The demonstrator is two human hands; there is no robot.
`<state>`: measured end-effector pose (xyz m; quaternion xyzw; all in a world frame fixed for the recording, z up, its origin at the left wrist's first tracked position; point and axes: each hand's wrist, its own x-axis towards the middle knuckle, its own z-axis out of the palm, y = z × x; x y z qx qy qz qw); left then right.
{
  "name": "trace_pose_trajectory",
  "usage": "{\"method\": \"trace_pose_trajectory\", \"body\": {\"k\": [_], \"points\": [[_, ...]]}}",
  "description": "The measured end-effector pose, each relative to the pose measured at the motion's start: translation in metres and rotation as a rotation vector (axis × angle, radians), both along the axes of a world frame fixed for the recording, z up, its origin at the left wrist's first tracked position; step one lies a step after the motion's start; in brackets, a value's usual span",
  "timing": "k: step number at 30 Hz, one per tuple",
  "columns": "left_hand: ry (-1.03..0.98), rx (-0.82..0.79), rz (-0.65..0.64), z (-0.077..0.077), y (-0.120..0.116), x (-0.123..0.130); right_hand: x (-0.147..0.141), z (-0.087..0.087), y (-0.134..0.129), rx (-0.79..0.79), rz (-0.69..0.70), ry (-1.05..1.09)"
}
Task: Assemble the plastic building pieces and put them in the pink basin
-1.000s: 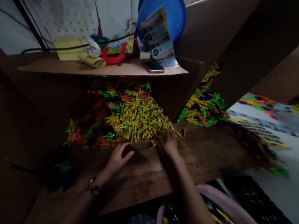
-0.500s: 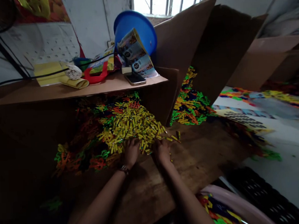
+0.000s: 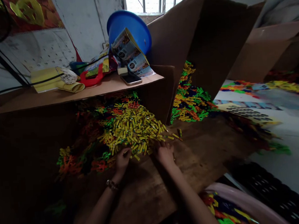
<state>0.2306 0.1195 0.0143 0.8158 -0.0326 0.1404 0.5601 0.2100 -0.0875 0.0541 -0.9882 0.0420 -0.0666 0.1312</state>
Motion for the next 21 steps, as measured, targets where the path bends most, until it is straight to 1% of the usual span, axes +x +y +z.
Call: {"method": "trace_pose_trajectory", "body": {"k": [5,10,13,16,18,21], "points": [[0.103,-0.176,0.051,0.005,0.011,-0.019,0.016,-0.002,0.013,0.033,-0.037,0.073],[0.227,-0.437,0.111,0.017,0.021,-0.032,0.023,0.001,0.011,0.179,-0.031,0.103],[0.291,-0.613,0.105,0.025,0.021,-0.036,0.019,0.001,0.01,0.332,-0.019,0.053],[0.325,-0.743,0.09,0.032,0.016,-0.04,0.011,-0.002,0.016,0.539,0.002,-0.019],[0.335,-0.802,0.077,0.034,0.011,-0.043,0.005,-0.008,0.026,0.689,0.015,-0.058],[0.337,-0.847,0.069,0.034,0.002,-0.049,-0.006,-0.018,0.043,0.898,0.025,-0.097]]}}
